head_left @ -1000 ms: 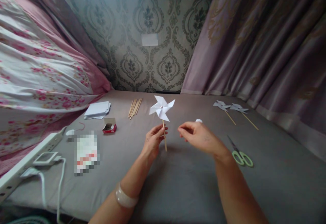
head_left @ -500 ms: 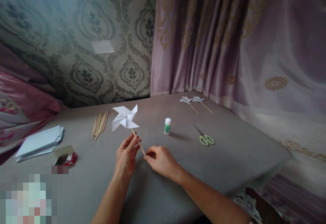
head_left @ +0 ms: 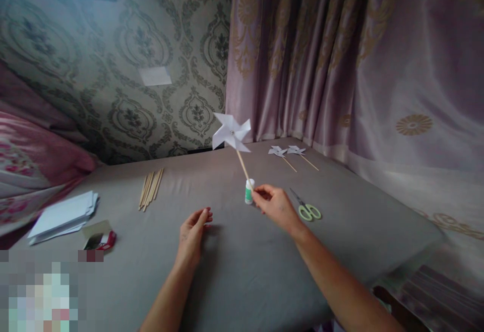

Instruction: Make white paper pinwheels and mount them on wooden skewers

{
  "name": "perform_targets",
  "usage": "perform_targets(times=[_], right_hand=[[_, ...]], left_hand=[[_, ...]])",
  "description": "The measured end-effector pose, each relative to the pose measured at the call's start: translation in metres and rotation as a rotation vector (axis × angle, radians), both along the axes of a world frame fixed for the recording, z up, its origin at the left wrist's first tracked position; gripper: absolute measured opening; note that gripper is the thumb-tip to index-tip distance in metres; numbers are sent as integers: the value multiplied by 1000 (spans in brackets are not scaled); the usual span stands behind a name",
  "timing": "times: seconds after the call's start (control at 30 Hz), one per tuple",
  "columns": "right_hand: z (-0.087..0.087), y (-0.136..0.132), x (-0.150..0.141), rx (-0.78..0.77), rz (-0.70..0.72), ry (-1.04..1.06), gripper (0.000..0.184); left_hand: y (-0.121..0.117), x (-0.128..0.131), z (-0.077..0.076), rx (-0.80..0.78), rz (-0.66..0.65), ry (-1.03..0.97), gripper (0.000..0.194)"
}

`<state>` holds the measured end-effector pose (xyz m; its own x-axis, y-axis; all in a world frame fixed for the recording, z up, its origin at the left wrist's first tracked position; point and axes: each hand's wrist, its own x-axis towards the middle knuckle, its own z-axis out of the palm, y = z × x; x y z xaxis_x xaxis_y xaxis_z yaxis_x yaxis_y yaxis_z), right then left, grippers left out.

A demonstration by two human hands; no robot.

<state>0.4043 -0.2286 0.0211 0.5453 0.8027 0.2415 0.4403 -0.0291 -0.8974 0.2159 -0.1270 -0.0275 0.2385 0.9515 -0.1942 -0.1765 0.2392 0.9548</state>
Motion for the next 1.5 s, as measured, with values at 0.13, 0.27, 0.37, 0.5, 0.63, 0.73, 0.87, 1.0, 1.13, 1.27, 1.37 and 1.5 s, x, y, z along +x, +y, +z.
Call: perform_targets(times=[0.13,0.27,0.37,0.5,0.63,0.73,0.87,1.0,1.13,1.27,1.37,1.5], right_hand=[[-8,10,60,-61,-244,-167,29],[-23,18,97,-250,-364,-254,24],[-34,25,111,-328,-403,-277,20],[-49,35,124,-424,-433,-311,18],[-62,47,134,-509,-446,-331,19],[-67,57,139,-560,-457,-341,21],[-71,69,145,-613,-474,-351,24],[-71,79,149,-655,-497,-353,28],[-67,87,150,-683,-513,-356,30],[-61,94,152,-700,-523,-360,30],[-59,98,154,-705,-524,-367,30],[-57,102,156,-707,-525,-376,30]], left_hand=[[8,2,-10,60,-30,143,52],[13,4,-13,122,-94,242,47],[15,4,-14,134,-99,274,46],[16,3,-12,115,-106,268,47],[16,2,-12,102,-110,270,46],[17,2,-13,101,-114,266,45],[17,3,-13,105,-120,281,46],[16,3,-12,110,-122,297,48],[15,3,-11,104,-131,300,50],[15,3,-10,114,-137,294,49],[16,3,-10,117,-142,299,50],[16,3,-11,115,-146,309,51]])
